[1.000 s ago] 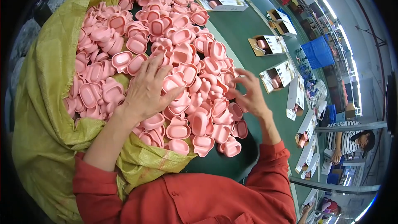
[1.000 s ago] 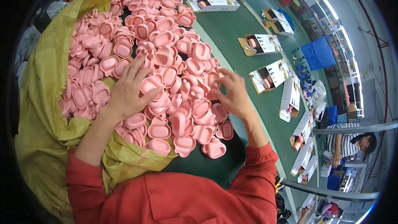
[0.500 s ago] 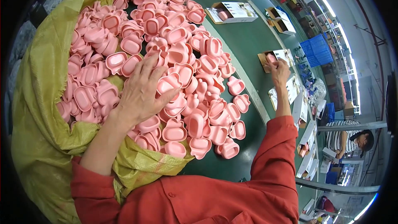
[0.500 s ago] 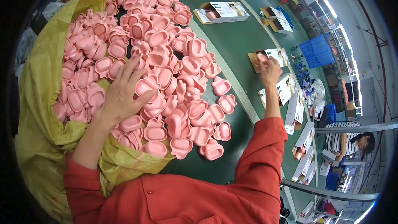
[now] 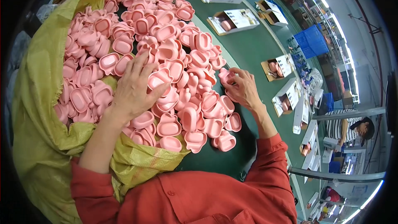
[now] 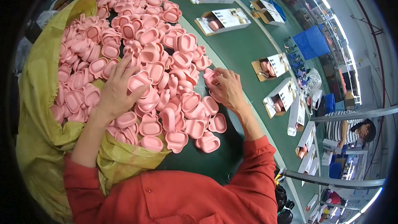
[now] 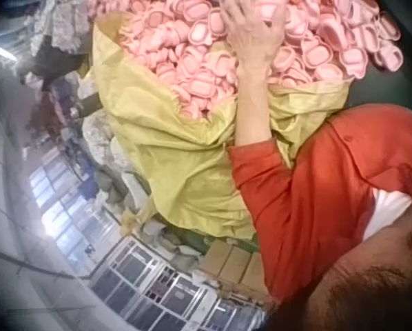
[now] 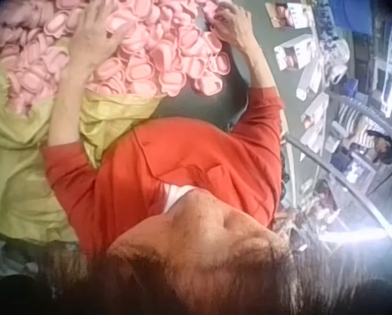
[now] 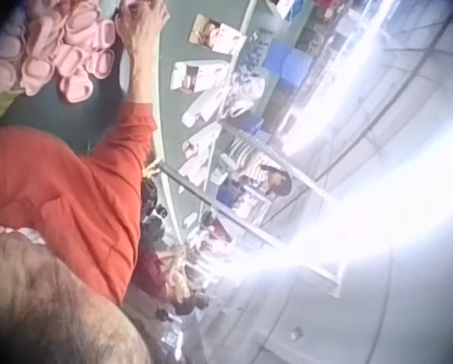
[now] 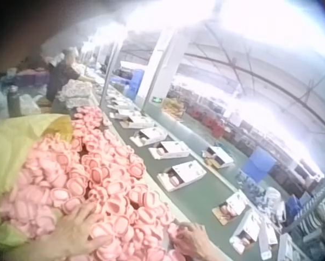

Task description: The person sorts and arranges pink plastic components by hand, taking them from a yellow storage bag and placing them onto an assembly line workspace.

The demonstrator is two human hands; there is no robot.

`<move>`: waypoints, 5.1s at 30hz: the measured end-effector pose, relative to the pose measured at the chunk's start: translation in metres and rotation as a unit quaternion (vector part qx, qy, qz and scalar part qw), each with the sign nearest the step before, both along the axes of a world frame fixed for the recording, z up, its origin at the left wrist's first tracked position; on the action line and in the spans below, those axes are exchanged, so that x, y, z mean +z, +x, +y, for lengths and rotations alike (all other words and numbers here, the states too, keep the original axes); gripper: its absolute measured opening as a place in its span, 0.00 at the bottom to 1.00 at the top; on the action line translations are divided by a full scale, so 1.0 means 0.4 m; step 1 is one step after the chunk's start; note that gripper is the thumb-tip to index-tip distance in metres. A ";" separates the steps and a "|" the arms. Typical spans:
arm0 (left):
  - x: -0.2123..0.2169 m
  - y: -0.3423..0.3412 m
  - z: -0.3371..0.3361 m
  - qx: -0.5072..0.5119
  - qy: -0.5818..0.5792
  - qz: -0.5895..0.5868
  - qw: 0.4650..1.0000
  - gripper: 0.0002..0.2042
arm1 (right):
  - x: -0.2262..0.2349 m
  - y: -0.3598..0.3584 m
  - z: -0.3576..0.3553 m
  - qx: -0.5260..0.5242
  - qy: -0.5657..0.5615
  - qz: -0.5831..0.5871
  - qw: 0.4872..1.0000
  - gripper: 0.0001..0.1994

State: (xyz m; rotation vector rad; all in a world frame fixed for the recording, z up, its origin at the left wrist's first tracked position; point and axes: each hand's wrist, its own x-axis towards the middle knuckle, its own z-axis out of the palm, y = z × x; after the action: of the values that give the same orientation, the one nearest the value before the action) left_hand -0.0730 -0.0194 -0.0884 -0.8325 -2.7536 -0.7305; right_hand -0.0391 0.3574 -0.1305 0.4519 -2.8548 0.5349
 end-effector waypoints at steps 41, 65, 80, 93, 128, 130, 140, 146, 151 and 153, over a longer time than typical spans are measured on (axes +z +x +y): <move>0.005 0.001 -0.007 -0.005 0.004 0.028 1.000 0.30 | 0.011 -0.223 0.093 -0.023 -0.072 0.125 0.989 0.05; 0.010 -0.011 0.006 -0.005 0.009 0.006 1.000 0.29 | -0.023 -0.374 0.115 -0.101 -0.074 0.148 0.981 0.08; 0.008 -0.009 0.008 -0.001 0.002 0.014 1.000 0.29 | -0.015 -0.212 0.140 -0.110 -0.091 0.137 0.980 0.14; 0.021 0.007 0.009 0.018 -0.008 -0.001 1.000 0.32 | -0.063 -0.362 0.120 -0.121 -0.053 0.188 0.973 0.08; -0.049 -0.072 0.064 -0.066 0.008 -0.002 0.998 0.33 | 0.001 -0.339 0.114 -0.227 0.135 0.154 0.952 0.22; -0.054 -0.077 0.074 -0.063 0.005 -0.005 0.998 0.32 | -0.016 -0.323 0.159 -0.230 0.214 0.146 0.938 0.22; -0.037 -0.128 0.123 -0.002 -0.041 0.055 0.998 0.28 | -0.081 -0.418 0.035 -0.049 -0.046 0.141 0.988 0.11; 0.074 0.007 0.153 -0.111 -0.023 0.076 0.991 0.23 | -0.125 -0.497 0.020 -0.035 0.022 0.129 0.991 0.07; 0.094 0.125 0.208 -0.311 -0.100 -0.013 0.945 0.23 | -0.072 -0.487 0.087 -0.042 -0.027 0.158 0.986 0.07; 0.063 0.152 0.232 -0.352 -0.086 -0.029 0.932 0.23 | -0.071 -0.489 0.160 -0.125 0.080 0.152 0.977 0.09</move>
State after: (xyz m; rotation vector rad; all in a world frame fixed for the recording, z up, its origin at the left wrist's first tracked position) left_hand -0.0123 0.0735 -0.0634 -1.9100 -2.5633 -0.6100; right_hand -0.2348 0.4215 -0.1590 0.1754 -2.6124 0.1719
